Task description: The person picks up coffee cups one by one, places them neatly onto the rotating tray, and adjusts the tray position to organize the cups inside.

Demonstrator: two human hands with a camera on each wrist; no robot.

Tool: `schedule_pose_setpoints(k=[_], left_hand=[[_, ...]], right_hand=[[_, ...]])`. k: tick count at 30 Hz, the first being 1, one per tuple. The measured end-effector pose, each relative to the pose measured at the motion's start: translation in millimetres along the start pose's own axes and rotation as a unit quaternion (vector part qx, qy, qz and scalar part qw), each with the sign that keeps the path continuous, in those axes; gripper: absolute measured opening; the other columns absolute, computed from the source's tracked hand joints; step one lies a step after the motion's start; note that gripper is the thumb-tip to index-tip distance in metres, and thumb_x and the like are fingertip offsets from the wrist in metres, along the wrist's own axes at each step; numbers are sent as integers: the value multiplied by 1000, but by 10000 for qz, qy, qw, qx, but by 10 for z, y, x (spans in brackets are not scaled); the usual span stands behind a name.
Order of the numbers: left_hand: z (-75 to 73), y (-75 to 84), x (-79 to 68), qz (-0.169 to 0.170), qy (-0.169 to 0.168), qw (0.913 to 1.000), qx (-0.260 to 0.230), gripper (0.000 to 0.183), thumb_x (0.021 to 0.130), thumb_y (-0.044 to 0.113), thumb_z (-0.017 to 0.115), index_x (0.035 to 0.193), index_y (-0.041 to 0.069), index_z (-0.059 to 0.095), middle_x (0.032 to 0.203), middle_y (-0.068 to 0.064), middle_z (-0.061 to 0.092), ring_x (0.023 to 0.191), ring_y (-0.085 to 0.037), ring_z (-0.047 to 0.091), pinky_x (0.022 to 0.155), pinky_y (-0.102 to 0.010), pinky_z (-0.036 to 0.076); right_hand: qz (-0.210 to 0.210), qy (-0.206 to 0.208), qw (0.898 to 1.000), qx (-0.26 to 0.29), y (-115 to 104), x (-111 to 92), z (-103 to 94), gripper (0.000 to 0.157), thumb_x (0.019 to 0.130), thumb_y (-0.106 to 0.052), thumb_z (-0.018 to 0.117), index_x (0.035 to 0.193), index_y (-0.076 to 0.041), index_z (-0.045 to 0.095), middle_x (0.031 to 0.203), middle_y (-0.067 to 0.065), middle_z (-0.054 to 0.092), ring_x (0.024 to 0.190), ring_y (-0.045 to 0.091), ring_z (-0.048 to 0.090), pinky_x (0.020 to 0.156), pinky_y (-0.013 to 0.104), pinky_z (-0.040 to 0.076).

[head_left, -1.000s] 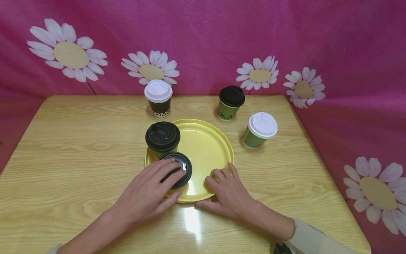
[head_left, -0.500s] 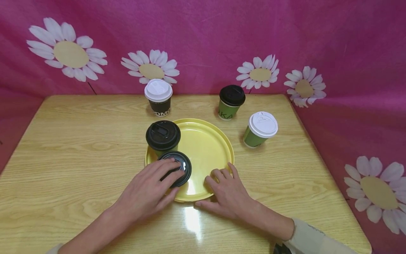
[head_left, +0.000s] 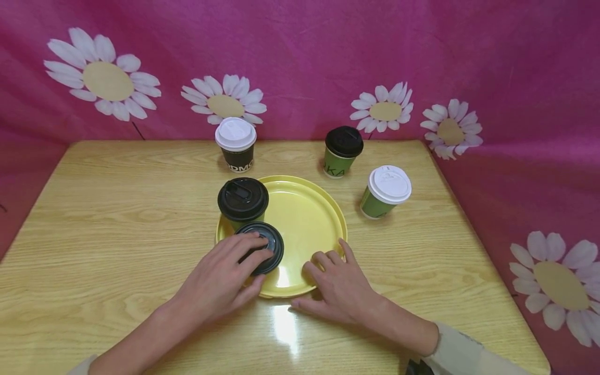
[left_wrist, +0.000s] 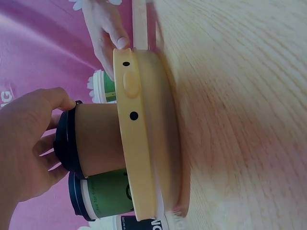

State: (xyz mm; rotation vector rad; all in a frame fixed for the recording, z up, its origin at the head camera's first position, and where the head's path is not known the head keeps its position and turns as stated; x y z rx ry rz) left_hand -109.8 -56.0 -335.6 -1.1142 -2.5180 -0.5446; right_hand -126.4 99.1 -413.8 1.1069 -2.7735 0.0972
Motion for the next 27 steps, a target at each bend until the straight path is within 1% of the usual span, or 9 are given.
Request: schedule_pose_setpoints(k=[4,10,15,18,21,25,27], left_hand=[[-7,-20,-2,-11,20,10000,-61,36,80,21,61,112,6,60,121,-10,52,120,-27,42,103,-39,31],[-7,-61,-15,-11,36,9999,-166,36,79,21,61,112,6,60,122,-10,52,121,-27,41,104,-38,30],[-9,-74,-13,26,45,9997,-231,35,79,21,60,112,6,60,124,-10,51,121,-27,41,104,-38,29],[-9,-79,-12,47,54,9996,-264,35,79,21,61,111,6,60,124,-10,51,121,-27,41,104,-38,29],[-10,-85,-12,60,65,9996,-285,35,79,21,61,111,6,60,123,-10,51,121,-27,42,104,-38,30],[-18,-88,-15,64,97,9996,-275,34,79,21,60,110,6,60,123,-10,51,120,-27,42,103,-37,30],[-23,-87,-17,74,120,9995,-265,34,79,20,60,110,6,61,122,-11,52,120,-27,42,103,-37,30]], right_hand=[[-93,-83,9999,-38,-2,-7,-15,60,77,-77,36,95,-22,54,96,-3,54,88,23,53,103,60,12],[-275,-81,9996,-27,1,-3,-25,60,75,-77,39,98,-23,57,97,-4,55,91,21,52,104,60,9],[-557,-126,9983,-93,37,22,-32,63,76,-77,36,104,-24,58,99,-4,55,96,21,49,104,60,10],[-765,-183,9968,-133,88,45,-47,66,77,-76,34,110,-24,56,104,-3,54,101,21,47,104,58,12],[-931,-184,9954,-131,167,65,-74,66,78,-75,35,115,-25,55,109,-1,53,106,22,44,105,56,10],[-1084,-108,9940,-81,286,87,-114,66,77,-75,39,116,-24,55,113,0,52,108,22,43,107,54,8],[-1154,-100,9933,-43,337,95,-119,67,76,-75,41,116,-23,55,113,0,52,108,22,43,107,53,10]])
Point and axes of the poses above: each hand's wrist, its own x-axis towards the middle knuckle, its own z-axis out of the palm, y = z × x, the point moved 8 cm from there along x, towards the middle knuckle
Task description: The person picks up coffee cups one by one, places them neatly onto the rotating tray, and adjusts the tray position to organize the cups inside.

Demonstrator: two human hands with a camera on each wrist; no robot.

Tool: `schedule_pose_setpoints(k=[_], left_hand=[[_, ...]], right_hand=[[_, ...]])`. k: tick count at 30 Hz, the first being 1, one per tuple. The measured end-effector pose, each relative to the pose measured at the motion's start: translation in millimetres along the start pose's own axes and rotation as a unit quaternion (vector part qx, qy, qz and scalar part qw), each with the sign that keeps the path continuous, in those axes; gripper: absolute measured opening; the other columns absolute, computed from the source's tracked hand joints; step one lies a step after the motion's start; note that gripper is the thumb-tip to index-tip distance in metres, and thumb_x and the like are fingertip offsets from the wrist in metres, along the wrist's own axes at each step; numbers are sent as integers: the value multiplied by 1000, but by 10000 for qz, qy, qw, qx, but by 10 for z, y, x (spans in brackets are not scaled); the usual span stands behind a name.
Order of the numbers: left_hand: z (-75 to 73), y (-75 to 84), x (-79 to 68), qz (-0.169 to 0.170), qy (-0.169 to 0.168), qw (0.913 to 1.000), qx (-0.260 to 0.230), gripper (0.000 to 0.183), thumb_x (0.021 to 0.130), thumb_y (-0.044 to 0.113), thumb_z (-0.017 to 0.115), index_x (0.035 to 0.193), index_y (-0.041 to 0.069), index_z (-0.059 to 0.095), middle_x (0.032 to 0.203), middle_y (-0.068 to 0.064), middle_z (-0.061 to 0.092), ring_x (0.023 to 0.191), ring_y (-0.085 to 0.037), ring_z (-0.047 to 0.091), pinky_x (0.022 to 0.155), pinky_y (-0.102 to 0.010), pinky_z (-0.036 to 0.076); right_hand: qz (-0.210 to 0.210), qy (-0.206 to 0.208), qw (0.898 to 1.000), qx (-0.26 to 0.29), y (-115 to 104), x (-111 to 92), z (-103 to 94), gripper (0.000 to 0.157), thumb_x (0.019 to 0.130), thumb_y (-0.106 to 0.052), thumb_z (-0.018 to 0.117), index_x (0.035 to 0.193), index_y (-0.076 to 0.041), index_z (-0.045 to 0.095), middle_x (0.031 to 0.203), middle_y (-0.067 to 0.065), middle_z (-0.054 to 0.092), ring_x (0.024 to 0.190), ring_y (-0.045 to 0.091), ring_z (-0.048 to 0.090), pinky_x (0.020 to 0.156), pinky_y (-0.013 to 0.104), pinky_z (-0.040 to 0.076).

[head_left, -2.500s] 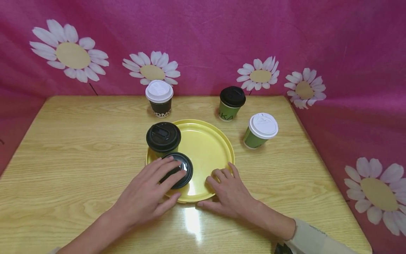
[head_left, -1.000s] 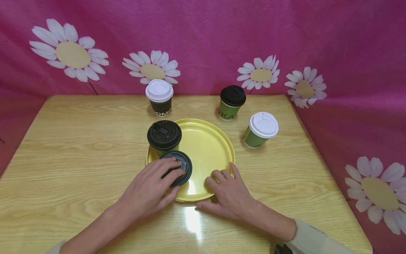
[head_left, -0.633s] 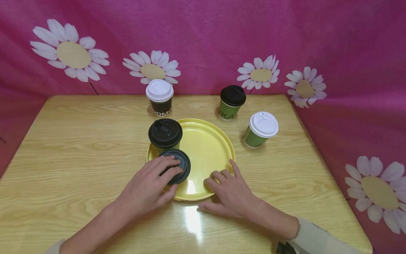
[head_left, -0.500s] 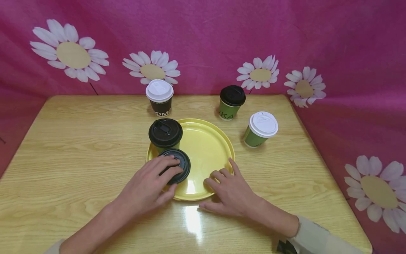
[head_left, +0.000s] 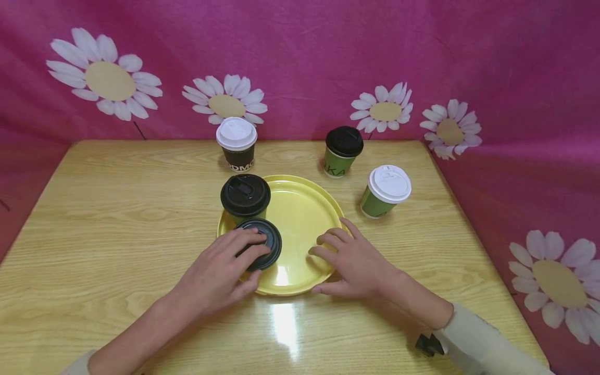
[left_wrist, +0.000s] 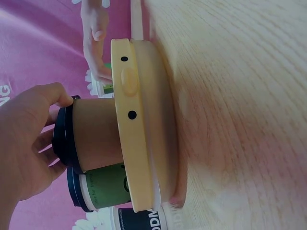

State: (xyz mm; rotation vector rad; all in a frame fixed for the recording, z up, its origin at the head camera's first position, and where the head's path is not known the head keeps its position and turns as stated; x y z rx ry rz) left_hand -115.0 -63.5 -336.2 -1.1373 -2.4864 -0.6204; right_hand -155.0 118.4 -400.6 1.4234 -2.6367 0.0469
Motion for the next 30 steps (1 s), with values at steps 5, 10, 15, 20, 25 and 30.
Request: schedule_pose_setpoints(k=[5,10,15,20,25,30], left_hand=[[4,3,5,17,-1,10000,13,34,78,19,60,109,5,61,122,-11,52,120,-27,43,103,-37,31],[11,3,4,11,-22,10000,14,34,78,19,61,109,5,61,122,-11,52,120,-27,42,103,-38,31],[7,3,6,-13,-7,10000,-9,34,78,19,61,109,6,61,122,-11,52,120,-27,42,103,-39,32],[3,2,4,-30,-17,10000,6,34,78,19,61,109,5,61,121,-10,52,120,-27,42,102,-39,32],[5,-2,5,-39,-29,10000,15,35,78,19,61,110,5,61,120,-10,53,120,-26,42,102,-38,33],[5,-3,4,-28,-22,10000,11,35,78,19,61,110,5,61,120,-10,52,119,-26,42,101,-38,33]], right_hand=[[-153,-33,9998,146,106,-19,24,69,75,-74,44,117,-21,54,112,2,51,108,22,42,108,48,14],[-304,61,9991,273,192,-24,42,73,71,-76,48,117,-19,54,114,4,51,111,23,42,107,47,18],[-472,206,9980,379,266,-12,52,78,66,-77,54,117,-18,55,114,4,50,111,24,42,105,48,21],[-568,249,9972,408,317,-8,64,80,63,-78,55,117,-19,56,113,3,50,111,24,42,105,47,22],[-651,251,9967,405,332,1,85,81,63,-79,54,116,-18,57,112,3,51,110,23,42,105,46,23],[-739,285,9963,345,346,4,116,81,62,-79,54,114,-16,58,110,4,52,108,24,43,105,46,24]])
Point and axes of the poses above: each hand's wrist, its own x-axis towards the middle knuckle, its own z-axis out of the palm, y = z × x, the point moved 8 cm from there along x, towards the middle knuckle
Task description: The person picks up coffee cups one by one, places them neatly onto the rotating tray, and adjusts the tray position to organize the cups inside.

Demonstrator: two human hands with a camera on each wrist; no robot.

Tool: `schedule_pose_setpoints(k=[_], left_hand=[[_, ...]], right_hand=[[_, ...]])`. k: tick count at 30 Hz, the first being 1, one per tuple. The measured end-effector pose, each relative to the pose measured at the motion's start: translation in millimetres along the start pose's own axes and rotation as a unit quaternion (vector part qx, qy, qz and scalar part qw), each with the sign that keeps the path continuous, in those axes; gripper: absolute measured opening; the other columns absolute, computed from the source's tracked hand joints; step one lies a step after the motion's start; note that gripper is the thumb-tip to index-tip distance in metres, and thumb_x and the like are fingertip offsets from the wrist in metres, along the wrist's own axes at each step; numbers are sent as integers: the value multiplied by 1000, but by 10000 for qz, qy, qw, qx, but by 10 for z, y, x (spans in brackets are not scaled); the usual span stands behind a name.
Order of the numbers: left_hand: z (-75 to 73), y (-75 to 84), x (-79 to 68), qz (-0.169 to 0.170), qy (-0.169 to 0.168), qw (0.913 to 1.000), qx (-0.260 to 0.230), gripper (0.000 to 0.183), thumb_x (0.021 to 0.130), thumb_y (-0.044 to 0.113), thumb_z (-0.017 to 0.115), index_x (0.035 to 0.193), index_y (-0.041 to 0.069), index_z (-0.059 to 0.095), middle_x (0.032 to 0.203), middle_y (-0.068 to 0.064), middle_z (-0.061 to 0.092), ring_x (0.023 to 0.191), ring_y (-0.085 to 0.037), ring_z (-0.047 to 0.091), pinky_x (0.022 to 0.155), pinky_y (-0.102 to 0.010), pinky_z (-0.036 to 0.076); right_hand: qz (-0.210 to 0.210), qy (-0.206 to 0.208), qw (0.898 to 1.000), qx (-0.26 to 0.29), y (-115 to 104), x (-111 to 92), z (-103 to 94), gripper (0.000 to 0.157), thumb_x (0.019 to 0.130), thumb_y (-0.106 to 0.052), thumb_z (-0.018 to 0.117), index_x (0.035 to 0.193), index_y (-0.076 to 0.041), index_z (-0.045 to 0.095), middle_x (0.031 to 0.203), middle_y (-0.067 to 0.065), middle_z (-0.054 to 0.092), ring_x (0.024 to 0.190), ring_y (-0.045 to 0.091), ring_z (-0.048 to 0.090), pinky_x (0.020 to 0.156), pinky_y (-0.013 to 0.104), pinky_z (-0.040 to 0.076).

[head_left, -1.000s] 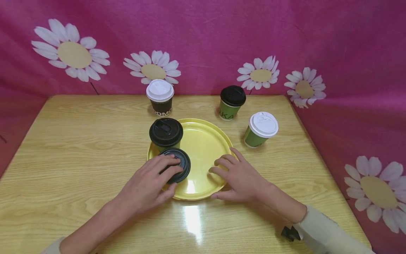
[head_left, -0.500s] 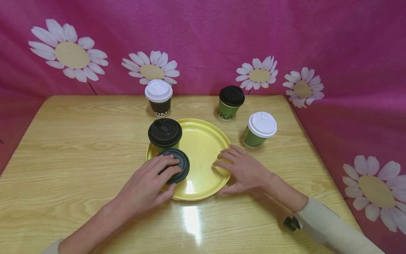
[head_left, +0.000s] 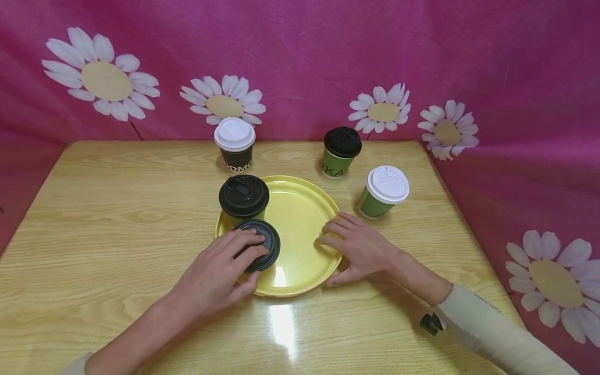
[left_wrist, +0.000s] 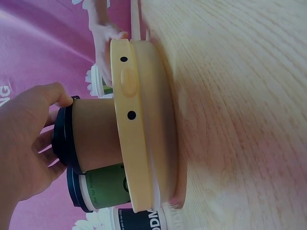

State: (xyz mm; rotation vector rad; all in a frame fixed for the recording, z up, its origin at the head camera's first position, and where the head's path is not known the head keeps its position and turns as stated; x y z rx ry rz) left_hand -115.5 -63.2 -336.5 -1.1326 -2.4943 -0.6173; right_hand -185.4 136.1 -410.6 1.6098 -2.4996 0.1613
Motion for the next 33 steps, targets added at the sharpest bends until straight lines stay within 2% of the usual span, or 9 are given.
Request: schedule_pose_setpoints(k=[13,22,33], left_hand=[[-5,2,-1,2,18,10000,-23,33,78,19,62,108,6,61,121,-10,52,119,-26,43,101,-38,33],[0,-8,0,1,31,10000,49,33,77,19,61,108,5,62,121,-10,52,119,-27,43,101,-38,34],[1,-24,-5,5,3,10000,91,36,77,18,60,110,4,61,119,-11,53,120,-27,42,104,-36,30]], right_hand=[[27,-269,9995,-187,58,-55,120,76,67,-79,49,112,-18,58,108,2,52,110,21,44,108,44,16],[6,-203,9997,-145,49,-56,125,74,69,-77,49,111,-17,58,108,2,52,109,21,45,108,45,17],[-44,-31,9999,-145,-4,-55,100,72,70,-76,50,109,-16,59,106,3,53,105,22,47,106,46,20]])
Point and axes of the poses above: each hand's wrist, its own x-axis towards the middle knuckle, its own z-axis out of the palm, y = z × x, the point moved 8 cm from there along x, towards the middle knuckle
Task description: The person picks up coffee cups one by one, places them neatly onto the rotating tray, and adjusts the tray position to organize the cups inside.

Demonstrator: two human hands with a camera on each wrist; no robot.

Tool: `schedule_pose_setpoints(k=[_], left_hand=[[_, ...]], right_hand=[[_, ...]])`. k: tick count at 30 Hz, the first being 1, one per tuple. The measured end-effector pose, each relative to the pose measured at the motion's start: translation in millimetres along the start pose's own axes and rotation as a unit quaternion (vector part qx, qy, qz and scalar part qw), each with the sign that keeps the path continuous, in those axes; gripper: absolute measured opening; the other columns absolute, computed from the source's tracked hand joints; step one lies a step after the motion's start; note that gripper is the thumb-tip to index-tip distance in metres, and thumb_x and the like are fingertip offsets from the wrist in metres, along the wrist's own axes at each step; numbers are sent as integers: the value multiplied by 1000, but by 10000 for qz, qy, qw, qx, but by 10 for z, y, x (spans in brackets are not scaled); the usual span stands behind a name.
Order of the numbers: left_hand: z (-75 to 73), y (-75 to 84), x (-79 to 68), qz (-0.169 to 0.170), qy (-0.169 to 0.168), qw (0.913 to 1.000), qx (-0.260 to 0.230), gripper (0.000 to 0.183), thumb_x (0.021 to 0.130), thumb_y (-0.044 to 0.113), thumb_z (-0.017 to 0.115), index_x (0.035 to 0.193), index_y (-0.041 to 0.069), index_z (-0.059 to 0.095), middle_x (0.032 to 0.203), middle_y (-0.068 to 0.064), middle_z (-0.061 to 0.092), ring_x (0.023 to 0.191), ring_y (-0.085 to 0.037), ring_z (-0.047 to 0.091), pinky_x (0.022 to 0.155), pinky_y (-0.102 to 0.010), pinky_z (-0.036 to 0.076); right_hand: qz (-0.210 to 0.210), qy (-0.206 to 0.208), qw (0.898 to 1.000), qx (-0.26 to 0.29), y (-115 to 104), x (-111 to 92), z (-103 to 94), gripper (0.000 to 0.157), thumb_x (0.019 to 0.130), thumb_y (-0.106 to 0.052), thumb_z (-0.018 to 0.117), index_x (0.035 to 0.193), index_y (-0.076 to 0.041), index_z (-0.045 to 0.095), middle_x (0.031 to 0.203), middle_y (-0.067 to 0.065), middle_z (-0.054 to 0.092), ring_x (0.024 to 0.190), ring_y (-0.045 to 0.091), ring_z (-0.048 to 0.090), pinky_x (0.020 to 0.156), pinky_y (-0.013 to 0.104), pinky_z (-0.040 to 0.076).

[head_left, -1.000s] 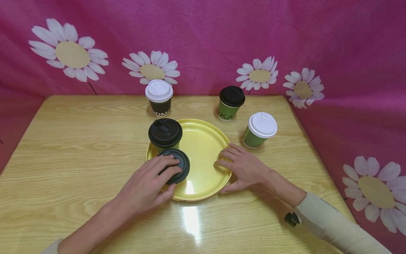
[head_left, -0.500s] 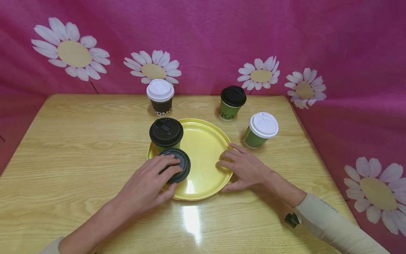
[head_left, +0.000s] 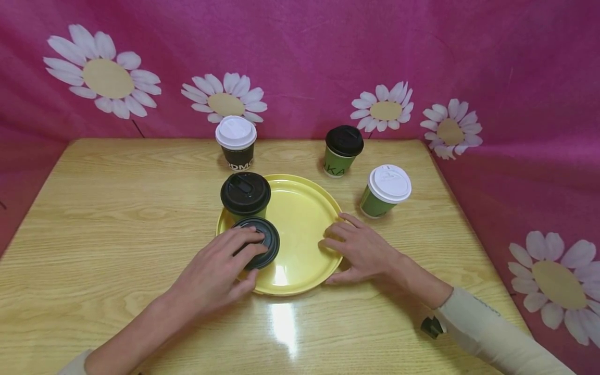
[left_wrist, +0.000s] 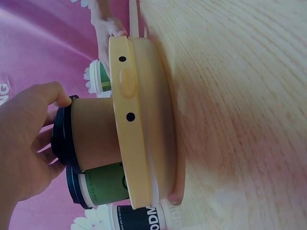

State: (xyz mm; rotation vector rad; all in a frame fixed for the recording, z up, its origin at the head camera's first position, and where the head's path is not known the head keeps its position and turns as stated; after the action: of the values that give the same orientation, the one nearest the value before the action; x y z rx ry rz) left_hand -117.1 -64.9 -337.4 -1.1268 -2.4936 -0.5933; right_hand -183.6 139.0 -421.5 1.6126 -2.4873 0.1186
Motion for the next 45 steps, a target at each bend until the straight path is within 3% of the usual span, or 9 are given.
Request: schedule_pose_setpoints(k=[26,45], left_hand=[[-27,-52,-6,-52,3,9998,-175,32,75,15,60,105,4,61,122,-10,52,121,-26,41,104,-37,31],[-51,-116,-21,-10,-146,9997,-214,33,75,14,60,107,5,60,124,-8,51,124,-24,39,105,-35,28]], right_hand=[[245,37,9997,23,-74,-3,-4,70,70,-75,49,107,-16,59,103,2,52,101,22,47,106,43,20],[742,-76,9971,178,-145,-7,-6,70,70,-77,49,108,-19,58,104,0,52,100,20,46,106,41,18]])
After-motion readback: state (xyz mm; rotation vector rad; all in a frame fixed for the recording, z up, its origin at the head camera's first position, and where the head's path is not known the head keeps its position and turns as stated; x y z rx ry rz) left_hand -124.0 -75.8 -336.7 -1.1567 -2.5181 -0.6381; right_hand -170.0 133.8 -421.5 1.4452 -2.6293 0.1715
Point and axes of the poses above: each hand's wrist, its own x-axis towards the middle knuckle, its own z-axis out of the palm, y = z × x, the point moved 8 cm from there along x, towards the middle knuckle
